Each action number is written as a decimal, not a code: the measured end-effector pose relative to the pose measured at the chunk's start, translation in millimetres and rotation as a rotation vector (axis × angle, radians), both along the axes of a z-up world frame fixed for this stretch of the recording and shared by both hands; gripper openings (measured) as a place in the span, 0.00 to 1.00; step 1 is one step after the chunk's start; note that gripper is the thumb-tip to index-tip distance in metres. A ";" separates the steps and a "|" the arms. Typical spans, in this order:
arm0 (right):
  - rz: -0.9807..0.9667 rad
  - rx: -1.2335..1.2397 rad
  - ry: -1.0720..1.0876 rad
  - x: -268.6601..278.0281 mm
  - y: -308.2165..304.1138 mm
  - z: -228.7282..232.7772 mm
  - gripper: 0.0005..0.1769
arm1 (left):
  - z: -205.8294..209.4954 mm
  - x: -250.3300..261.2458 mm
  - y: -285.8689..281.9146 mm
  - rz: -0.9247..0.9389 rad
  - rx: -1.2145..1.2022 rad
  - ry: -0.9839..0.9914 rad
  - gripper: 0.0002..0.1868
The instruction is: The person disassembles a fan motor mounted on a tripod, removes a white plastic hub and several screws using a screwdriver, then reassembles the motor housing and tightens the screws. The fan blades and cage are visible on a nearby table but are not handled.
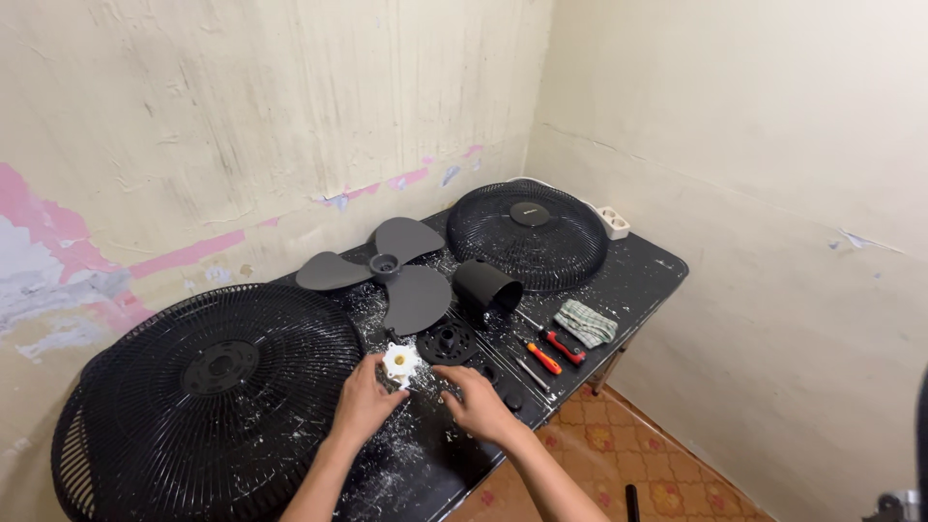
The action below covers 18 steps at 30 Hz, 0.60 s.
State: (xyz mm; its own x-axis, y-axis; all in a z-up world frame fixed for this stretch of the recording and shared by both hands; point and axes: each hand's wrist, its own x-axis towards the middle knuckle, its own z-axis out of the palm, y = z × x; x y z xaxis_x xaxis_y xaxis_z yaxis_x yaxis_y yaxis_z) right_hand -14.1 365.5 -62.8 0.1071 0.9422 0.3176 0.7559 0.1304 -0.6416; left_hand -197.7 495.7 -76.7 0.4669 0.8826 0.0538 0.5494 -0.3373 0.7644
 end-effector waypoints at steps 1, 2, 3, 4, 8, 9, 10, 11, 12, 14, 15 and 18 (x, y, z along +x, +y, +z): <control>0.003 -0.025 0.078 1.4 11.0 -5.8 0.27 | -4.8 3.8 2.1 -0.001 0.074 -0.040 0.41; 0.006 -0.049 0.157 2.0 20.7 -11.7 0.31 | -8.9 5.7 3.8 -0.004 0.149 -0.079 0.41; 0.008 -0.073 0.235 3.0 28.6 -17.2 0.34 | -12.7 7.1 4.5 0.008 0.158 -0.098 0.40; 0.009 -0.099 0.270 4.2 35.9 -22.1 0.37 | -15.8 9.6 4.7 0.019 0.166 -0.116 0.39; 0.024 -0.158 0.385 8.9 60.6 -35.6 0.47 | -23.5 19.4 5.0 0.077 -0.172 -0.125 0.40; 0.030 -0.163 0.409 8.9 65.5 -39.0 0.50 | -25.7 20.6 6.8 0.077 -0.160 -0.157 0.41; 0.047 -0.175 0.430 9.2 70.5 -42.1 0.50 | -29.4 23.1 6.0 0.076 -0.147 -0.190 0.42; 0.065 -0.187 0.451 9.1 75.7 -45.0 0.51 | -33.6 25.1 5.8 0.074 -0.135 -0.223 0.43; 0.081 -0.201 0.472 8.5 78.8 -48.3 0.51 | -38.2 26.9 4.8 0.086 -0.149 -0.233 0.43; 0.078 -0.213 0.479 8.2 82.9 -54.5 0.51 | -46.9 31.2 4.6 0.112 -0.178 -0.256 0.42; 0.077 -0.220 0.482 8.2 85.3 -57.3 0.51 | -50.0 32.1 7.3 0.100 -0.196 -0.250 0.43; 0.101 -0.177 0.495 8.1 87.0 -66.2 0.49 | -57.7 31.5 9.4 0.084 -0.235 -0.242 0.47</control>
